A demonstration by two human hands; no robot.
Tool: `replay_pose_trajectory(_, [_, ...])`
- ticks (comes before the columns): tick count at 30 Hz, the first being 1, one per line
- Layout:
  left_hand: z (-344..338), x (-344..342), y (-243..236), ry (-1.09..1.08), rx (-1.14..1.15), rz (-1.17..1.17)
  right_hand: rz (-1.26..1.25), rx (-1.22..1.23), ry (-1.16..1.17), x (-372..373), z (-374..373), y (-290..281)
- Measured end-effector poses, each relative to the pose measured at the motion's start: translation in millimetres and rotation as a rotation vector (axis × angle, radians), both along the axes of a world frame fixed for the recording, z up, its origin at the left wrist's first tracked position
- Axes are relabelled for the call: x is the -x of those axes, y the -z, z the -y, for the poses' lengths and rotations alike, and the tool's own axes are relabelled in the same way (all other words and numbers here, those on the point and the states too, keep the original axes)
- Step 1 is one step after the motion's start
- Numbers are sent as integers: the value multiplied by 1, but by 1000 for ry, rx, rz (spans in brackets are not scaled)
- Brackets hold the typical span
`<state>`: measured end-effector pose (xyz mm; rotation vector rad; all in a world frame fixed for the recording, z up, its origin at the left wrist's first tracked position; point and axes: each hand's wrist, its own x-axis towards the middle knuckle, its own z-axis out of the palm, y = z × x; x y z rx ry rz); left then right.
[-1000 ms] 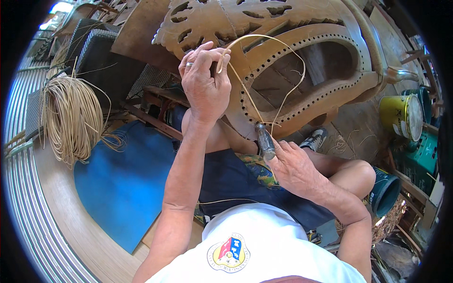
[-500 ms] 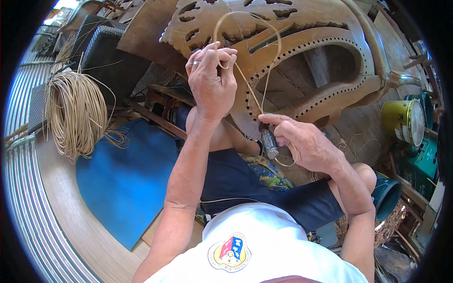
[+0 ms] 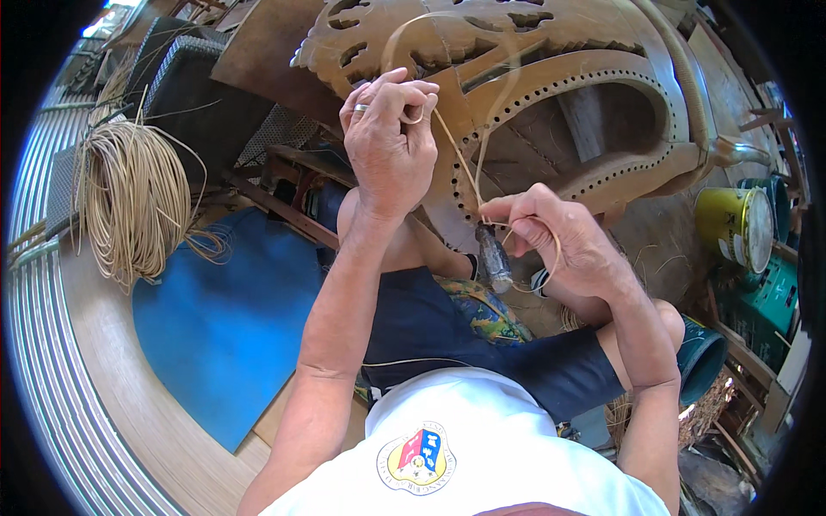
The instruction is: Repairing a wooden chair seat by weaving rattan strands through pre-drilled holes in the frame.
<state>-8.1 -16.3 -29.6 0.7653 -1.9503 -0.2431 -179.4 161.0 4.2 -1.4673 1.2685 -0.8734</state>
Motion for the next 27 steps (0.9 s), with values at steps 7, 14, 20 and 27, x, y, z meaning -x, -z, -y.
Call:
replay_pose_trajectory(7, [1, -2, 2, -1, 9, 17, -55, -26, -44, -3, 13, -5])
replay_pose_trajectory(14, [3, -2, 3, 9, 21, 4, -28, 33, -8, -9, 17, -4])
replay_pose_trajectory(20, [2, 0, 2, 9, 17, -40, -118, -49, -40, -9, 20, -8])
replay_pose_trajectory(27, [2, -2, 2, 11, 24, -1, -128, -13, -48, -9, 24, -10])
